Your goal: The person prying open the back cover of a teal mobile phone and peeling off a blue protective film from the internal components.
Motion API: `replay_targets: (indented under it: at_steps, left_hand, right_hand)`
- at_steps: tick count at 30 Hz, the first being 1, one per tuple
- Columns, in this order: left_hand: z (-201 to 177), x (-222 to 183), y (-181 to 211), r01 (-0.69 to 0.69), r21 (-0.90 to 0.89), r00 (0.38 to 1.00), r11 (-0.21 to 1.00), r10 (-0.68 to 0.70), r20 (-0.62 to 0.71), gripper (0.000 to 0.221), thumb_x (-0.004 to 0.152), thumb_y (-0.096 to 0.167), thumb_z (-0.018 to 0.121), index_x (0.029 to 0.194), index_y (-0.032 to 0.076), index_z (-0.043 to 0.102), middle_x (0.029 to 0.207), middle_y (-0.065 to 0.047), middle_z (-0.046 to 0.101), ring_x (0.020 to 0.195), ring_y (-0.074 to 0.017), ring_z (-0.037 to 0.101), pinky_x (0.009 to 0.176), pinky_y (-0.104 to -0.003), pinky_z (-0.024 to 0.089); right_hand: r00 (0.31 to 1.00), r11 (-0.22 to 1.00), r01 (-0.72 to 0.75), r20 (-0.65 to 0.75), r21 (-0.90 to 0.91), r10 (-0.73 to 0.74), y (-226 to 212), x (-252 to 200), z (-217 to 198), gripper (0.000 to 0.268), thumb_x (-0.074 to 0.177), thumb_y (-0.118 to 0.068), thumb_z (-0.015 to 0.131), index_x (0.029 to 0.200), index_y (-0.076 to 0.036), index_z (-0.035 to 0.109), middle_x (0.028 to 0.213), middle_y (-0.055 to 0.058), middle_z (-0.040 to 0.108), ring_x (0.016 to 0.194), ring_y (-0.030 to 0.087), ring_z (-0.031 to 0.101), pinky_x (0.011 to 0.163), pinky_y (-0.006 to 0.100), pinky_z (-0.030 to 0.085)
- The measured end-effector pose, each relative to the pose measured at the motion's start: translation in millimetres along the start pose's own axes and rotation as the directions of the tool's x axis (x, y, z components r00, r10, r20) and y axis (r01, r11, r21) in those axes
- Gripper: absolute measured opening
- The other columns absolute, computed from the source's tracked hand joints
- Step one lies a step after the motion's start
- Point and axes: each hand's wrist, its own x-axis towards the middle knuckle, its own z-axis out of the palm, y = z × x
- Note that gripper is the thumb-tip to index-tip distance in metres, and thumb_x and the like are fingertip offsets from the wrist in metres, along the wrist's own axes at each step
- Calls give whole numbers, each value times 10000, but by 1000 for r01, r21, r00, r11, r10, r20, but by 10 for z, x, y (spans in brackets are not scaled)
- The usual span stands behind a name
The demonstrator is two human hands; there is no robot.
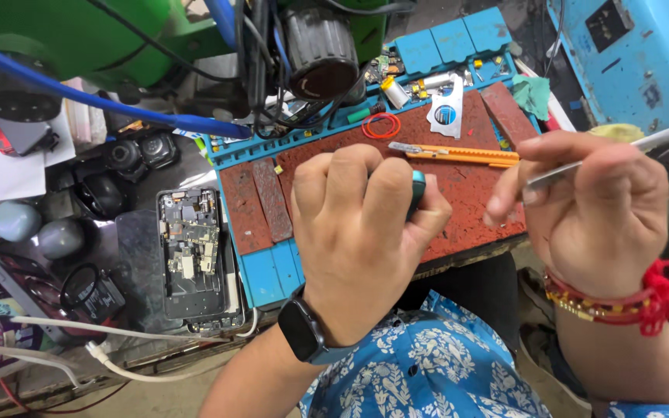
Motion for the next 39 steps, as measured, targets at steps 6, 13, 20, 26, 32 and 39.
replay_targets:
  at_steps: [6, 13, 20, 26, 32, 39]
  left_hand:
    - [-38, -53, 29, 8, -3, 1000, 1000, -8, -7, 333, 885, 127, 831, 1077, 98, 561, 1104, -84, 553, 1075, -316, 532, 916, -437, 477]
    - [-112, -80, 58, 19, -25, 999, 999, -18, 28, 327, 889, 197, 858, 1054, 116, 588, 1099, -72, 557, 1062, -312, 531, 934, -449, 480]
    - [-127, -91, 44, 14, -32, 999, 999, -13, 41, 341, 896, 222, 857, 1066, 116, 580, 1095, -69, 550, 1064, -314, 528, 933, -457, 475]
    - [-164, -117, 65, 22, -54, 998, 998, -18, 61, 333, 921, 258, 829, 1091, 126, 575, 1131, -77, 548, 1067, -316, 530, 924, -470, 464]
    - [-182, -94, 3, -12, -93, 997, 996, 19, 72, 353, 919, 244, 823, 1119, 111, 565, 1125, -89, 546, 1037, -308, 532, 881, -455, 451]
    - [-143, -47, -22, -9, -79, 998, 997, 15, 68, 318, 956, 224, 809, 1110, 113, 555, 1115, -83, 554, 1039, -301, 533, 860, -452, 452]
  right_hand:
    - [1000, 950, -20, 17, -313, 26, -263, 1, 304, 235, 991, -63, 647, 1182, 73, 647, 1028, 134, 651, 858, 244, 717, 774, 362, 656]
    - [992, 877, 126, 70, -463, -106, -237, 55, 436, 169, 916, 56, 701, 1053, 11, 612, 1005, 140, 716, 957, 228, 771, 849, 327, 678]
    - [968, 788, 250, 170, -563, -186, -171, 35, 455, 173, 965, 82, 722, 1086, 3, 627, 1010, 159, 712, 936, 243, 773, 844, 314, 661]
    - [922, 699, 381, 299, -605, -245, -179, 49, 397, 186, 975, 30, 738, 1093, -32, 608, 1008, 179, 717, 925, 244, 777, 833, 326, 673]
    - [928, 753, 367, 267, -546, -259, -95, 66, 363, 168, 975, -16, 736, 1088, -43, 615, 1004, 179, 718, 898, 228, 783, 811, 329, 684]
    - [876, 613, 482, 333, -625, -349, -57, 127, 381, 185, 873, 27, 740, 982, -21, 598, 994, 197, 710, 908, 266, 787, 852, 419, 684]
